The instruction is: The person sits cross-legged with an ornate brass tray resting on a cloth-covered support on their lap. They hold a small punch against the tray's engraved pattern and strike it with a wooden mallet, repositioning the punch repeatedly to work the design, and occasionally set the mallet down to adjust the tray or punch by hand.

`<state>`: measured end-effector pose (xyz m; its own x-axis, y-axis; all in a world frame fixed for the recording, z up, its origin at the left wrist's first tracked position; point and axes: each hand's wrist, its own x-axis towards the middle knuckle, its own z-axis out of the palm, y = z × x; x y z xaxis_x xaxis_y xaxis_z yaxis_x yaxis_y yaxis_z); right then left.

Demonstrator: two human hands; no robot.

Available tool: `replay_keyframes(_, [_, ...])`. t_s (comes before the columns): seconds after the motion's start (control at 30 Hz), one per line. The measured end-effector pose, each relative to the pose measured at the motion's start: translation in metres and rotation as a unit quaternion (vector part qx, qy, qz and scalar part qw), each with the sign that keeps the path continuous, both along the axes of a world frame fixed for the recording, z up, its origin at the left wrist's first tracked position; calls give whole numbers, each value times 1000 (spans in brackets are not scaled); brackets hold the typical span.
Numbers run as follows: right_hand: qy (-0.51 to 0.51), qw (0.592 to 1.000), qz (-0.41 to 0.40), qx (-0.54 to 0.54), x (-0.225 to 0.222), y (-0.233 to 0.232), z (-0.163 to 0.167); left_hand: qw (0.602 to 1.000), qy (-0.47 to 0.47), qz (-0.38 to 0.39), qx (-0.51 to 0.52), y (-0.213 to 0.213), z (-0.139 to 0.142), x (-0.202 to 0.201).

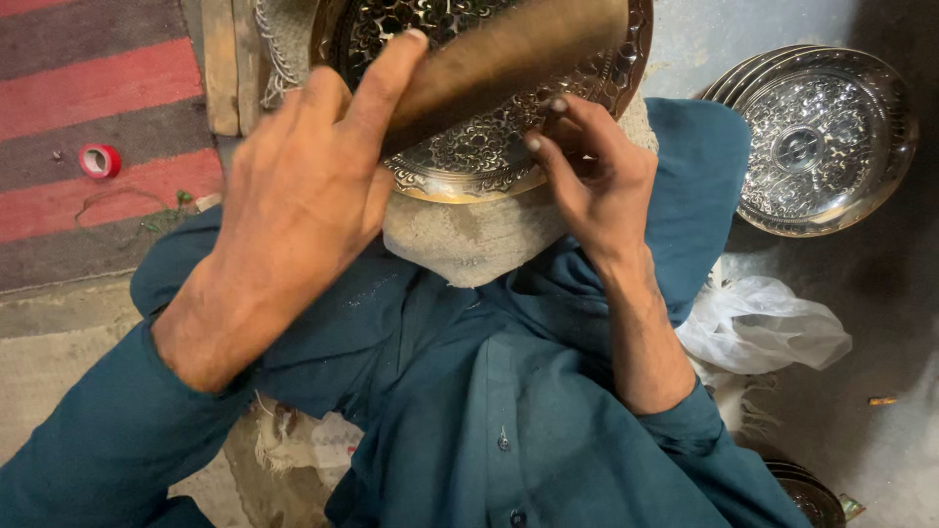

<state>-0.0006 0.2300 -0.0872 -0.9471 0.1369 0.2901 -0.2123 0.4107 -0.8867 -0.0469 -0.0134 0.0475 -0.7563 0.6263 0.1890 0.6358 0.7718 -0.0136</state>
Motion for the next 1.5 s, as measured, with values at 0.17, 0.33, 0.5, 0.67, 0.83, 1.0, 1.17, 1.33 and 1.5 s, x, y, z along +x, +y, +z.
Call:
replay_keyframes(0.17, [-2,1000,-8,-3,0,-1,2,998,62,-13,-26,-1,-1,-2])
replay_keyframes(0.33, [-1,1000,7,-5,0,0,4,998,54,-2,-22,-5,-7,1])
replay_keyframes(0.5, [-16,1000,10,-16,-1,1,4,999,39,2,-17,-6,-9,2])
replay_keyframes(0.67, [-5,1000,18,12,0,1,3,999,43,1,-11,-6,-10,-1])
replay_keyframes(0.83, [-9,1000,10,-20,1,-1,0,994,86,12,-61,-3,-8,-2])
replay_keyframes(1.0, [-13,998,27,-48,2,-1,1,994,93,3,-61,-2,1,-1])
replay_keyframes(1.17, [-18,999,15,-42,0,-3,4,999,47,-2,-25,0,6,-3])
replay_keyframes(1.33, [-3,999,-12,-50,1,-7,4,998,57,2,-25,2,8,-2])
replay_keyframes(1.5, [4,999,-28,-29,3,-9,3,999,49,-11,-5,5,14,-3])
